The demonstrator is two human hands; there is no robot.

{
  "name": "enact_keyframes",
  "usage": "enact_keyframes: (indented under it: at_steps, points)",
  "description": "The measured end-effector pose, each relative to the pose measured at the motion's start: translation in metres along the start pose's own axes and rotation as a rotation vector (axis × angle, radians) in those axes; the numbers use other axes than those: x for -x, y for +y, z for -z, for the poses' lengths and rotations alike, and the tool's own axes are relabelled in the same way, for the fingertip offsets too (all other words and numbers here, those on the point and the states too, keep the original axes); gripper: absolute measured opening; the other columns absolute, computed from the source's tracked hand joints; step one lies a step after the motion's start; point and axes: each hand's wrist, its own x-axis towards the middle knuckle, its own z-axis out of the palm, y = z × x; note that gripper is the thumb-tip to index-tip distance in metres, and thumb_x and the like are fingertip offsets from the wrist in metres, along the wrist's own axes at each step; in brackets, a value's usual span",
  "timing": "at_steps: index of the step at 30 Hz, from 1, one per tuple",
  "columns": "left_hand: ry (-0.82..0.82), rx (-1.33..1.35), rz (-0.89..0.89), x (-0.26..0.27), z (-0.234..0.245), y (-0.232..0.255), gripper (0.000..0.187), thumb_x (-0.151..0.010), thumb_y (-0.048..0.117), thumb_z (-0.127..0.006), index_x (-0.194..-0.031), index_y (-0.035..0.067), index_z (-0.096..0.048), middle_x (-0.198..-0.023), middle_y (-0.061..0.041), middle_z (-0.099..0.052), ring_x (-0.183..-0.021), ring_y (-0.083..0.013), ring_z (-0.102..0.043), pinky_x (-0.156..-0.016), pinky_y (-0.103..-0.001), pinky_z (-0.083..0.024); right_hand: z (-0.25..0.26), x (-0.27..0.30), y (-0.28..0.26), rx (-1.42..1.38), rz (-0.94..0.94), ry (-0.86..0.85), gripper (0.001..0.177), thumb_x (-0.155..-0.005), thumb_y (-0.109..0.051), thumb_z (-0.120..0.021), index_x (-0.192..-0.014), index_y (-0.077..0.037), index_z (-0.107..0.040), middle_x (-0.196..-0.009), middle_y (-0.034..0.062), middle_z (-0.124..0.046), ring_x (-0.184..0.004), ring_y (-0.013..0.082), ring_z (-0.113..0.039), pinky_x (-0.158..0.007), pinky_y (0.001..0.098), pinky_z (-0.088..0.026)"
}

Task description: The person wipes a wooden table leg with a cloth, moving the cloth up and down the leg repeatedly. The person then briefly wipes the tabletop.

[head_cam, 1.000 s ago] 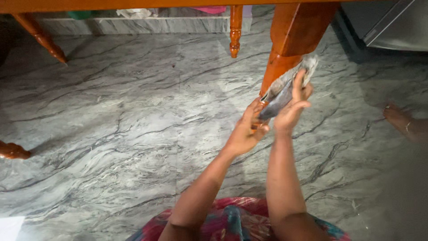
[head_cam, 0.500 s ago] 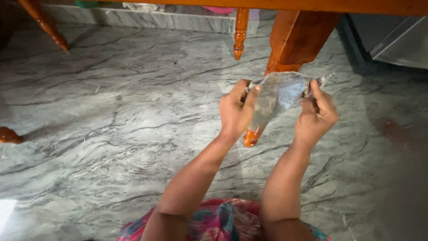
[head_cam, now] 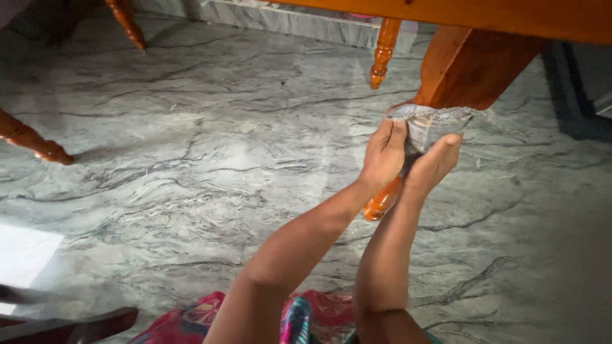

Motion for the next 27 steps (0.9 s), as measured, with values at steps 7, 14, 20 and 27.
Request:
enact_keyframes:
  at_steps: [7, 14, 20, 27]
  points:
    - [0.044, 0.031, -0.04, -0.005, -0.006, -0.012, 0.037, -0.111, 0.033, -0.045, -0.121, 0.001, -0.062, -0.098, -0.01, -0.069, -0.094, -0.0143, -0.059, -0.085, -0.032, -0.051, 0.003, -0.005, 0.014, -0.057, -0.065, -0.004, 0.088, -0.1, -0.075, -0.04, -0.142, 0.002, -0.048, -0.137, 0.0171, -0.056, -0.124, 0.0273, -0.059, -0.106, 0.0429, -0.05]
    - [-0.003, 0.058, -0.072, -0.007, 0.003, -0.004, 0.032, -0.11, 0.029, -0.049, -0.108, 0.0, -0.062, -0.091, -0.008, -0.066, -0.088, -0.0143, -0.056, -0.082, -0.033, -0.051, 0.002, 0.015, -0.025, 0.174, 0.154, -0.148, 0.094, -0.102, -0.073, -0.057, -0.155, -0.001, -0.027, -0.152, 0.0232, -0.043, -0.143, 0.0321, -0.047, -0.121, 0.045, -0.039]
    - [-0.131, 0.193, -0.172, -0.024, 0.023, 0.012, 0.027, -0.107, 0.023, -0.048, -0.114, 0.0, -0.062, -0.096, -0.01, -0.064, -0.094, -0.015, -0.056, -0.087, -0.035, -0.049, 0.03, -0.039, 0.039, 0.579, 0.315, -0.238, 0.058, -0.115, -0.052, -0.037, -0.139, 0.001, -0.04, -0.14, 0.0185, -0.047, -0.129, 0.0358, -0.049, -0.123, 0.0499, -0.033]
    - [0.043, -0.163, -0.316, -0.028, 0.009, 0.026, 0.028, -0.107, 0.023, -0.046, -0.112, 0.0, -0.06, -0.093, -0.029, -0.065, -0.092, -0.0496, -0.063, -0.082, -0.055, -0.05, 0.106, -0.091, 0.106, 1.067, 0.645, -0.301, 0.043, -0.122, -0.034, -0.027, -0.142, 0.001, -0.042, -0.141, 0.0182, -0.05, -0.128, 0.0364, -0.052, -0.12, 0.0522, -0.035]
